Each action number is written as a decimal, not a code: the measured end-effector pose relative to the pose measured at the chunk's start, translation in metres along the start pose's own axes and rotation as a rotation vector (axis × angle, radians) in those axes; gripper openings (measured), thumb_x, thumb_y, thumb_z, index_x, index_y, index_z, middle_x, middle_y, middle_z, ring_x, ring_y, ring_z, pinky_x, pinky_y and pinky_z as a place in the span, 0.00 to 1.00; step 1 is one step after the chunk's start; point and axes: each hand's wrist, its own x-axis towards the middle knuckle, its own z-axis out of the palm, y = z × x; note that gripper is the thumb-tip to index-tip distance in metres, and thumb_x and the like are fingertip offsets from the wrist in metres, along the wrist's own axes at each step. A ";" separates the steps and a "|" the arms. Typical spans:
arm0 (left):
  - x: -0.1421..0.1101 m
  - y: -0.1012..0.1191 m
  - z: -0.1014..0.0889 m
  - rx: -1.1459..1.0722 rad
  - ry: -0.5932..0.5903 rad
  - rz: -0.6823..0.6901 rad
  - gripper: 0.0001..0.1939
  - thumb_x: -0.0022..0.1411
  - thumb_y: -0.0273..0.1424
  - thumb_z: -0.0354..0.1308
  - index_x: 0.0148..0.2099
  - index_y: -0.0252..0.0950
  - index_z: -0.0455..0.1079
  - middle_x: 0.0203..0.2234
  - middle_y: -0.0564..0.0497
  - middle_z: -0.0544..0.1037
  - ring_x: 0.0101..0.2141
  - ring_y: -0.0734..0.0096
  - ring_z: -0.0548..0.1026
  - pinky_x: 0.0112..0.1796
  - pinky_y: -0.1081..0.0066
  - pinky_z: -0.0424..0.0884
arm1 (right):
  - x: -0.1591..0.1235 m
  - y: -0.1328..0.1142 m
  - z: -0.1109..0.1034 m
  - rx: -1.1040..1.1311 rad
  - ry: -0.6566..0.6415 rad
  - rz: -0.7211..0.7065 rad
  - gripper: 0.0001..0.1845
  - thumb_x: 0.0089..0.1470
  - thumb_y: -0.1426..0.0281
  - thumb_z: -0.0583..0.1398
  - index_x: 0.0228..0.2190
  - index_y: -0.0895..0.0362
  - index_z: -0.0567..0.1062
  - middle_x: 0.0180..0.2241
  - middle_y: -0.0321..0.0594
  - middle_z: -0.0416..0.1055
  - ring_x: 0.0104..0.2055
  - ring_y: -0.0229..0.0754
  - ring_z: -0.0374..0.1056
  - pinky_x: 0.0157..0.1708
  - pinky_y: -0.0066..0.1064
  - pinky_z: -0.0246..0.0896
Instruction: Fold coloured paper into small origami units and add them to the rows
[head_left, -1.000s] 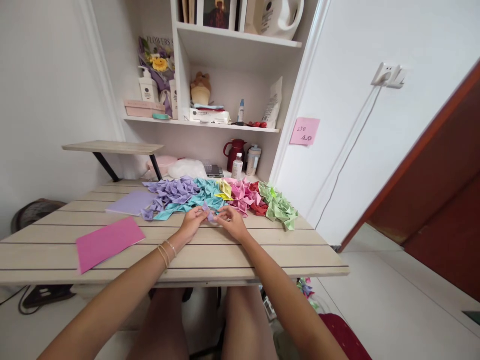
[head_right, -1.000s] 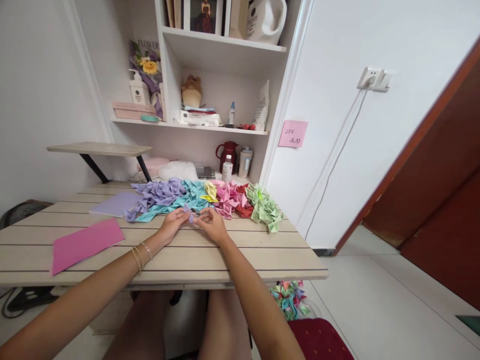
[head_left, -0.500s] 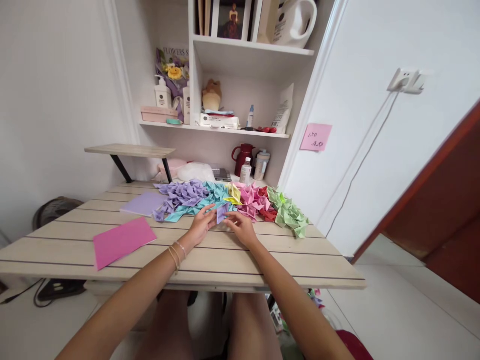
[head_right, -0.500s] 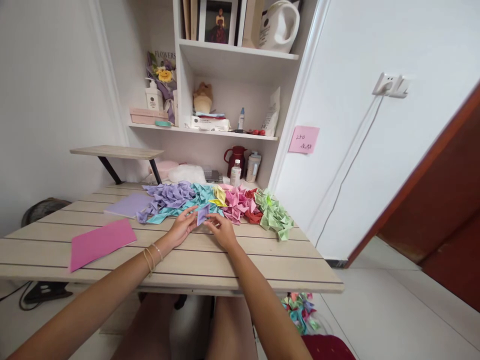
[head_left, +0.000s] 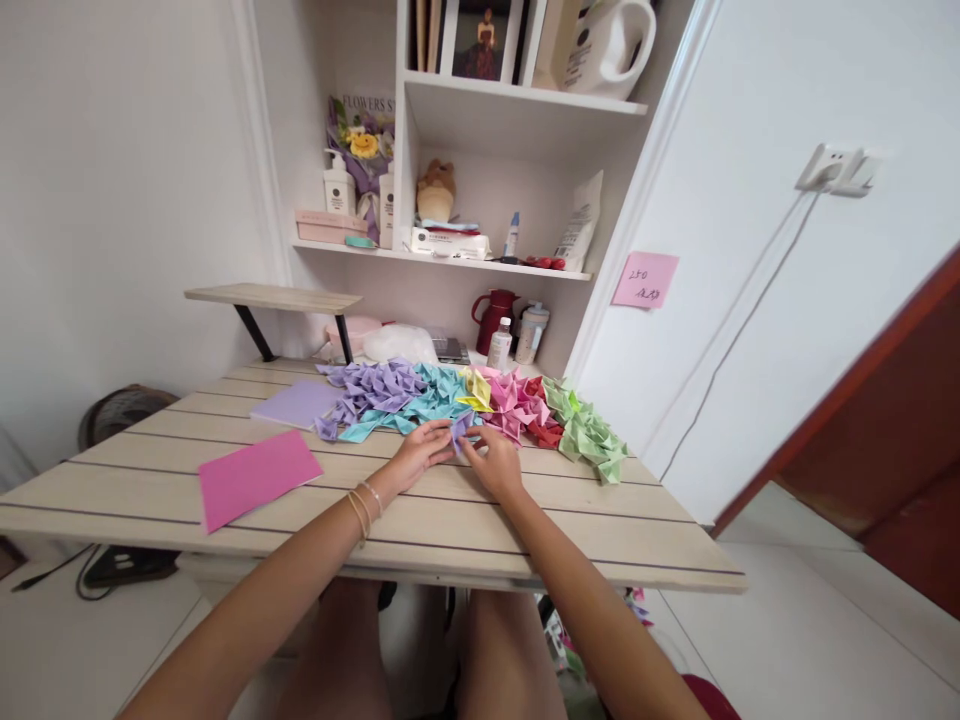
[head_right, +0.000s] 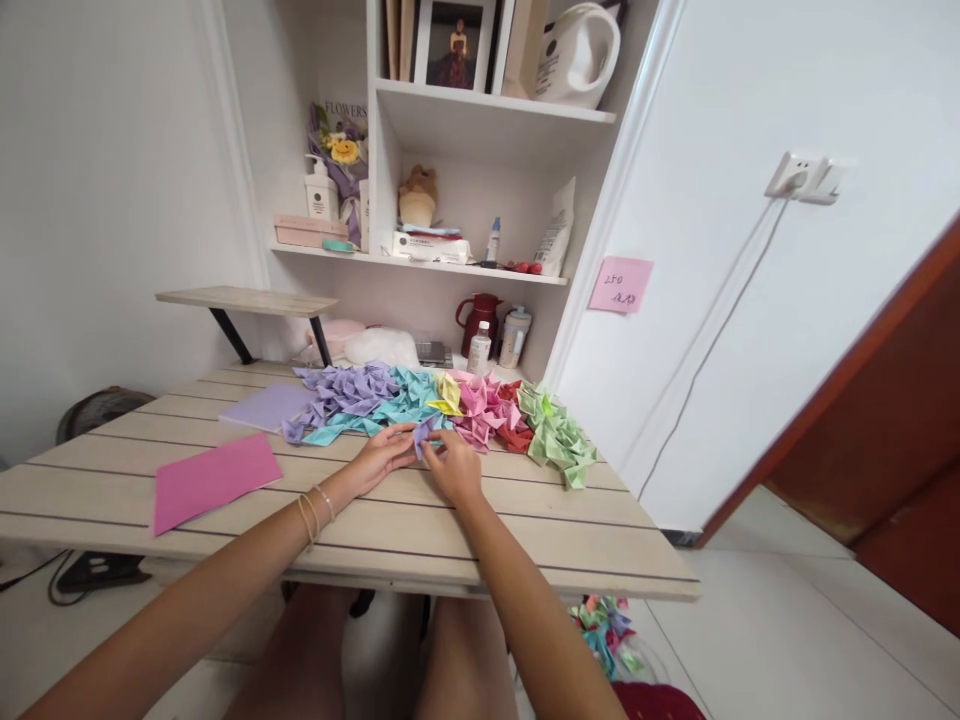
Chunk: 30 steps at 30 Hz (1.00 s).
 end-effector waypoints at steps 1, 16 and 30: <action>0.000 0.000 0.000 -0.001 0.003 -0.004 0.18 0.48 0.25 0.64 0.43 0.34 0.70 0.34 0.46 0.76 0.35 0.67 0.76 0.40 0.65 0.71 | 0.000 0.000 0.000 0.008 -0.011 -0.010 0.13 0.51 0.61 0.56 0.34 0.55 0.74 0.34 0.40 0.73 0.28 0.40 0.69 0.31 0.31 0.61; 0.004 -0.006 -0.004 -0.062 0.052 -0.029 0.10 0.50 0.27 0.62 0.38 0.33 0.69 0.34 0.44 0.77 0.35 0.64 0.76 0.39 0.63 0.71 | -0.007 -0.005 0.003 -0.223 0.149 -0.140 0.10 0.51 0.67 0.56 0.34 0.54 0.75 0.37 0.44 0.69 0.38 0.45 0.65 0.32 0.31 0.60; 0.010 -0.013 -0.008 -0.077 0.100 0.003 0.08 0.47 0.30 0.64 0.31 0.33 0.70 0.25 0.49 0.76 0.27 0.71 0.73 0.33 0.71 0.67 | 0.123 -0.116 0.049 -0.123 -0.071 -0.129 0.28 0.44 0.59 0.63 0.46 0.57 0.67 0.39 0.49 0.68 0.44 0.53 0.62 0.40 0.41 0.57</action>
